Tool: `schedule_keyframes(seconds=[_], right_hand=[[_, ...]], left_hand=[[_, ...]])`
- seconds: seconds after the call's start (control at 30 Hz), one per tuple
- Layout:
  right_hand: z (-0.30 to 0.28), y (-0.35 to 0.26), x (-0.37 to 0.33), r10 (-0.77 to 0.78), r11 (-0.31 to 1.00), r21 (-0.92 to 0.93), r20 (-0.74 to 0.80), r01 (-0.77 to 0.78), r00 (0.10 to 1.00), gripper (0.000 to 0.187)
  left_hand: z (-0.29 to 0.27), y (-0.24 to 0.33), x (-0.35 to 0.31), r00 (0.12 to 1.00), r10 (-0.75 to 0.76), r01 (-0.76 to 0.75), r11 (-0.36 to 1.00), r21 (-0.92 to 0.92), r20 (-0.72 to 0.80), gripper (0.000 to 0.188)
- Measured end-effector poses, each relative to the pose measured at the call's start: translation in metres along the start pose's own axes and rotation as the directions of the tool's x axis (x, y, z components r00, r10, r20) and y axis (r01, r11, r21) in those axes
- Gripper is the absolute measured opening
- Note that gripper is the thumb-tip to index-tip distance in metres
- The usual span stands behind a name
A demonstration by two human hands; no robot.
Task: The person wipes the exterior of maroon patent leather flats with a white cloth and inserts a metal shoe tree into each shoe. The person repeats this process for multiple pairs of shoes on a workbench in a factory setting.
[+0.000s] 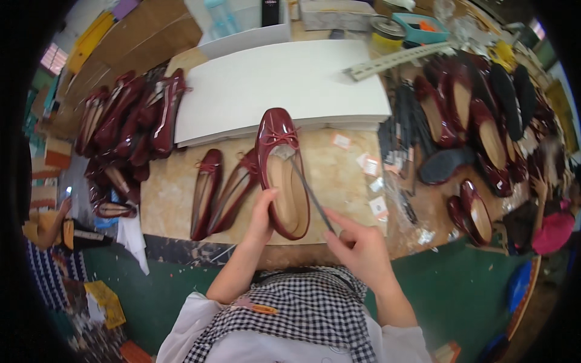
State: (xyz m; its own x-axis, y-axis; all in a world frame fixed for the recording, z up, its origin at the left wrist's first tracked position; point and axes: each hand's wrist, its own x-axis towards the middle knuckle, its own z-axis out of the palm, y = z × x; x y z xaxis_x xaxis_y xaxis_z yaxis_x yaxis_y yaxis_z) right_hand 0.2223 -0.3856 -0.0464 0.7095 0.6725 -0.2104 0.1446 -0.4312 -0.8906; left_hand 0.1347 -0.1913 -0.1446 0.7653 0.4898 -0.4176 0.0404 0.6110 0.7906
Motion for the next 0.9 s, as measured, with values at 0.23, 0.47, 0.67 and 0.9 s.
schedule_keyframes(seconds=[0.23, 0.47, 0.67, 0.9], right_hand=[[0.041, -0.012, 0.034, -0.055, 0.992, 0.114, 0.033, 0.051, 0.998, 0.03], [0.069, -0.02, 0.05, -0.522, 0.851, -0.244, -0.304, 0.465, 0.797, 0.027], [0.081, 0.005, 0.041, -0.155, 0.97, -0.194, -0.022, 0.147, 0.988, 0.034], [0.012, 0.045, 0.03, -0.108, 0.99, -0.103, -0.162, 0.092, 0.981, 0.035]], left_hand=[[0.0, 0.012, -0.02, 0.97, 0.244, -0.243, 0.96, 0.136, 0.007, 0.046], [0.013, -0.027, -0.021, 0.944, 0.314, -0.312, 0.949, 0.036, -0.099, 0.057], [0.005, -0.016, -0.028, 0.98, 0.189, -0.172, 0.963, 0.209, -0.063, 0.04], [-0.09, 0.054, -0.046, 0.858, 0.482, -0.102, -0.181, 0.978, 0.178, 0.063]])
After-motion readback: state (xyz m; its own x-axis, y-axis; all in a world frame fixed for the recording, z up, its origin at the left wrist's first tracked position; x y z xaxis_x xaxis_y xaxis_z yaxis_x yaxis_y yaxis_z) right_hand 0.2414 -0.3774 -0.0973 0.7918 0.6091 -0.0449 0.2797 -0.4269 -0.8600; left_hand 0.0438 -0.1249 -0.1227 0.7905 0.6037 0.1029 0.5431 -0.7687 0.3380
